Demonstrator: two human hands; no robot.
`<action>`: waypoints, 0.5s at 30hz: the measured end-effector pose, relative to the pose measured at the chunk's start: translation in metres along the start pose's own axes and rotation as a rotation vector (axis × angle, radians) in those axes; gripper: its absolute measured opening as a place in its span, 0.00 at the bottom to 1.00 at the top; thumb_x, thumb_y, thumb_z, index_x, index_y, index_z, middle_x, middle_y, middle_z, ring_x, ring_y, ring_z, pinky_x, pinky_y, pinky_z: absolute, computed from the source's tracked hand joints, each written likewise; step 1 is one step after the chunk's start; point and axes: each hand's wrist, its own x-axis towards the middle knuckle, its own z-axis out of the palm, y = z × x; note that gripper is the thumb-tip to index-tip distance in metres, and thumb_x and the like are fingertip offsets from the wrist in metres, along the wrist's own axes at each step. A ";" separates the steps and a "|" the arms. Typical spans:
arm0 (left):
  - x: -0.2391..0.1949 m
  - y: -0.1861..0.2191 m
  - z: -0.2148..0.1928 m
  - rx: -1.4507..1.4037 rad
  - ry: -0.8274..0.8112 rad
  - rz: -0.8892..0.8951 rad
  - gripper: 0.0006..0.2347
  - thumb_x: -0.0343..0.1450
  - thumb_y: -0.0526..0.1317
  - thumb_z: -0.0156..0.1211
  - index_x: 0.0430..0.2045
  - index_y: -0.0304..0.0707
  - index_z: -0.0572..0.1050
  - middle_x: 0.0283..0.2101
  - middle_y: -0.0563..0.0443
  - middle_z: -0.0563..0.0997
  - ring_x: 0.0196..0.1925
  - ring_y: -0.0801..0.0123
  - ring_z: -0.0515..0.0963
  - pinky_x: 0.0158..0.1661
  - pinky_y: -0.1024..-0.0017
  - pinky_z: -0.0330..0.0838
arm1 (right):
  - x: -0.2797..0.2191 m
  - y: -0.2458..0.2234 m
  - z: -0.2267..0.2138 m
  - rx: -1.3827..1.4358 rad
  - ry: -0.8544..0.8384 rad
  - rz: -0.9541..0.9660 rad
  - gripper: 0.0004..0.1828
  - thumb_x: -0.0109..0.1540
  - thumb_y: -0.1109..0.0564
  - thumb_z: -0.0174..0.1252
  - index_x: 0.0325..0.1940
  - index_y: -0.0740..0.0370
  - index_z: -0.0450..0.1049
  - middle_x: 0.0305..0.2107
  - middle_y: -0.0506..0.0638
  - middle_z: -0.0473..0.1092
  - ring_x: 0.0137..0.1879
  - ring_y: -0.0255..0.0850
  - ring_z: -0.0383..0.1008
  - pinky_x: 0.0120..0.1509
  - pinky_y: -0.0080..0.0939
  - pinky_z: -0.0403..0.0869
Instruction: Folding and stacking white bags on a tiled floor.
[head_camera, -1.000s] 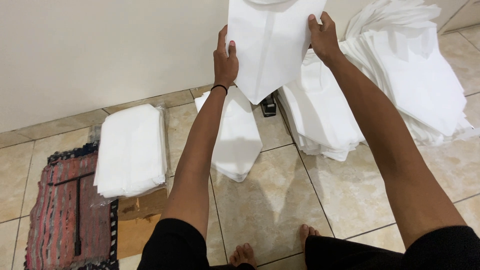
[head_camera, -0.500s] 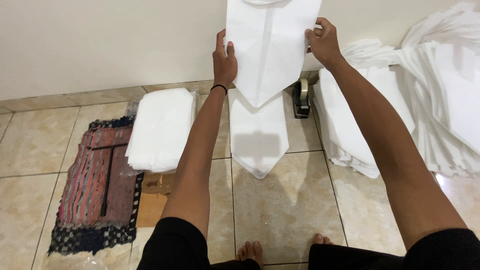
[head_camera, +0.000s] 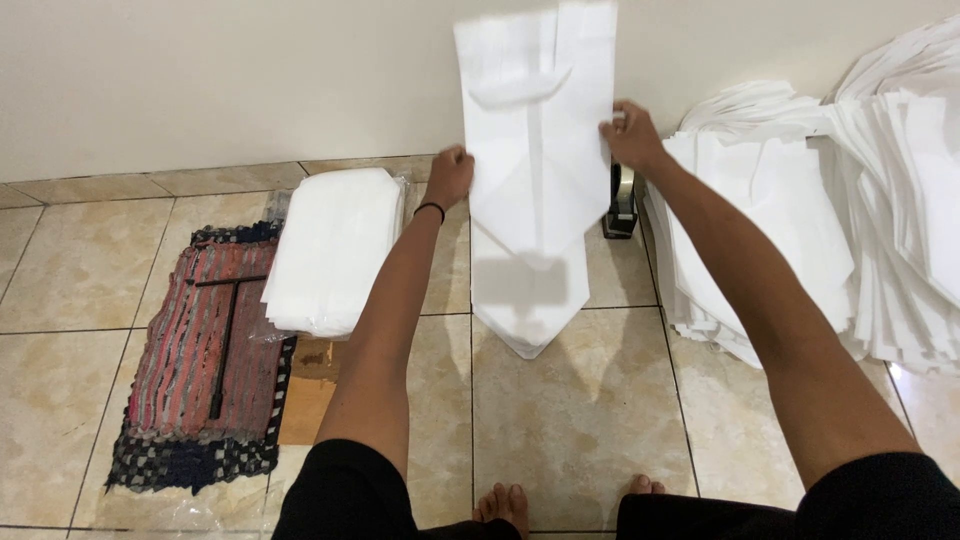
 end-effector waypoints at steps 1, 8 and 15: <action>0.003 -0.019 0.005 0.056 -0.117 -0.087 0.06 0.69 0.43 0.48 0.27 0.46 0.72 0.19 0.58 0.75 0.18 0.75 0.77 0.25 0.71 0.75 | 0.000 0.018 0.002 -0.077 -0.038 0.046 0.22 0.69 0.56 0.52 0.66 0.65 0.60 0.41 0.54 0.73 0.39 0.41 0.74 0.37 0.42 0.75; -0.027 -0.037 0.015 0.107 -0.396 -0.347 0.22 0.65 0.40 0.56 0.53 0.34 0.67 0.29 0.40 0.82 0.25 0.57 0.85 0.28 0.63 0.84 | -0.043 0.068 0.039 -0.168 -0.217 0.279 0.27 0.67 0.56 0.52 0.68 0.71 0.59 0.43 0.63 0.72 0.41 0.48 0.76 0.42 0.52 0.75; -0.022 -0.088 0.043 0.201 -0.591 -0.553 0.13 0.63 0.35 0.56 0.39 0.25 0.73 0.33 0.33 0.82 0.30 0.51 0.85 0.31 0.62 0.84 | -0.052 0.140 0.070 -0.175 -0.364 0.525 0.28 0.66 0.56 0.52 0.67 0.73 0.59 0.47 0.68 0.70 0.42 0.53 0.79 0.43 0.51 0.82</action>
